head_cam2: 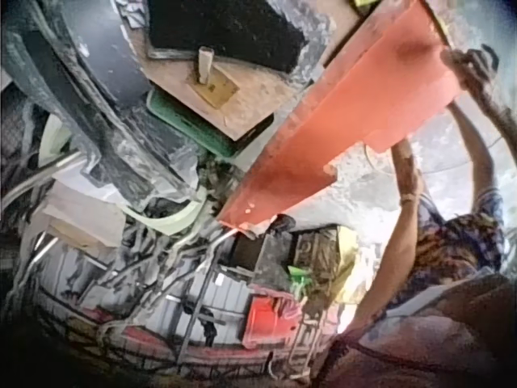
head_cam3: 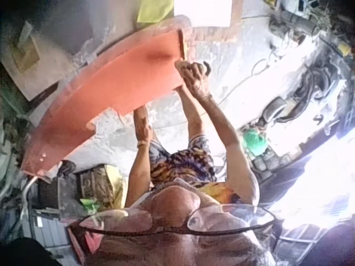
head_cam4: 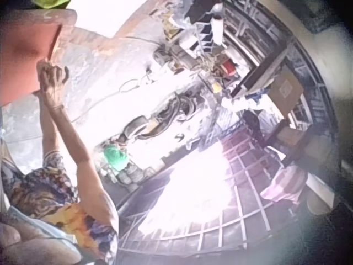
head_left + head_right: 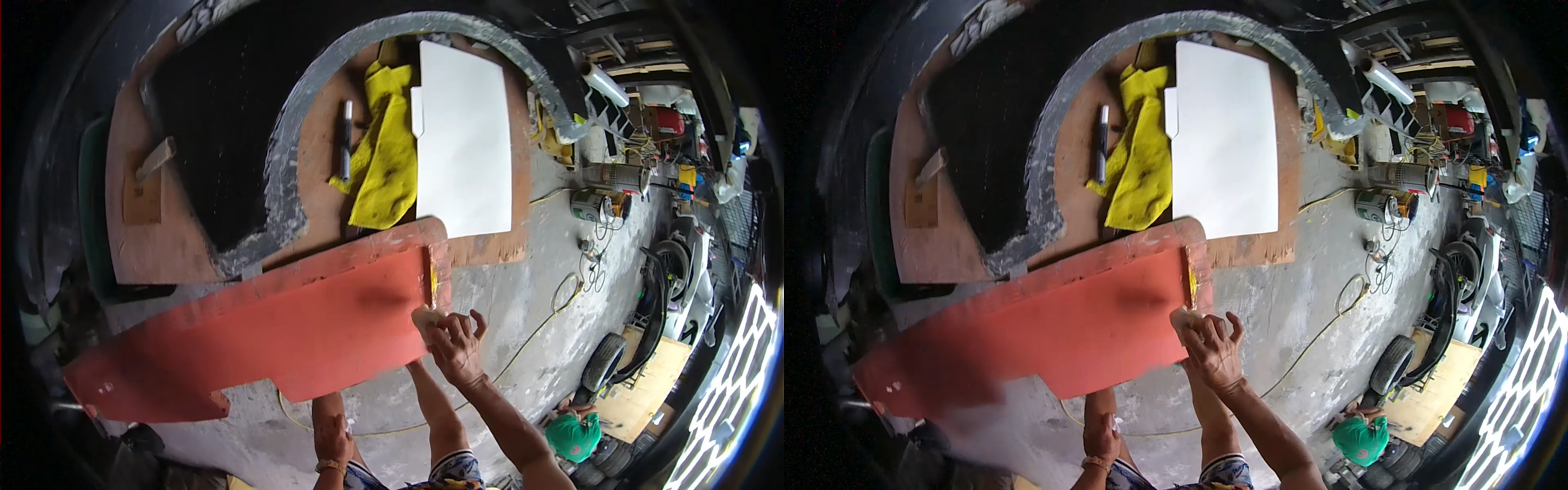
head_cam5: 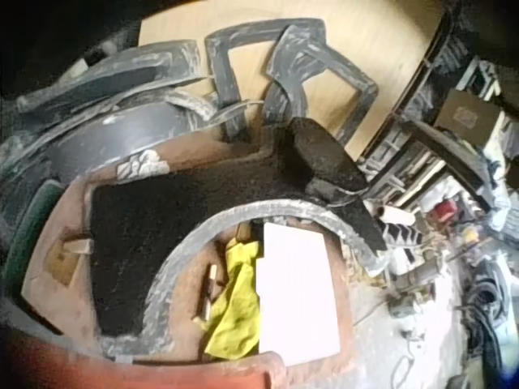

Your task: Sanding a red automotive body panel using a sanding block.

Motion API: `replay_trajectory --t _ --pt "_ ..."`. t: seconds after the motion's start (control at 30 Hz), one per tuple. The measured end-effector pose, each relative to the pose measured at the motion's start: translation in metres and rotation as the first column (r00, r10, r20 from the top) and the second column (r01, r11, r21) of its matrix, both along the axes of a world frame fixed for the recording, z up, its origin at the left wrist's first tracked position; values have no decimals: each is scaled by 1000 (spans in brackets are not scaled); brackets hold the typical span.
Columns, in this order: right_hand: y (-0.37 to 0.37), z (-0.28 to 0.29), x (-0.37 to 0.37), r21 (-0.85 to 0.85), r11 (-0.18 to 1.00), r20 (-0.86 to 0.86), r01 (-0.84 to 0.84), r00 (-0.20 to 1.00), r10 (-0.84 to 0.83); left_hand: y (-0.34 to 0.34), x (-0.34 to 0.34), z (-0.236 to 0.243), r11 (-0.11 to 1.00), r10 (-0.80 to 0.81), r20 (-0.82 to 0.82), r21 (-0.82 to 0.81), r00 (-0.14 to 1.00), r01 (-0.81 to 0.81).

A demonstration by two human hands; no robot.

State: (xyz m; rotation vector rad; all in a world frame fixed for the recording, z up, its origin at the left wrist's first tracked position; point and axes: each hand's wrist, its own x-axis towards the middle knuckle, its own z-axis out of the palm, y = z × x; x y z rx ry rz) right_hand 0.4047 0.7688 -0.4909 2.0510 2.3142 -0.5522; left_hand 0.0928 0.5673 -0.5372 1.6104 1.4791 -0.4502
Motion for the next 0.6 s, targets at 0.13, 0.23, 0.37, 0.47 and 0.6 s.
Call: replay_trajectory --t 0.13,0.23,0.37,0.47,0.6 --pt "4 5 -5 5 997 -15 79 997 -79 4 0 0 1000 -6 10 -1 1000 6" --pt "21 -1 -10 129 988 -12 87 996 -86 7 -3 1 999 19 -1 -36 1000 -19" --pt "48 -15 -2 165 983 85 86 991 -101 13 5 1 992 63 43 -116 997 -57" --pt "34 -14 -8 131 984 43 117 991 -124 32 7 15 997 48 48 -69 998 -44" --pt "32 5 -23 145 979 4 144 989 -146 34 -3 17 993 49 35 -105 998 -45"
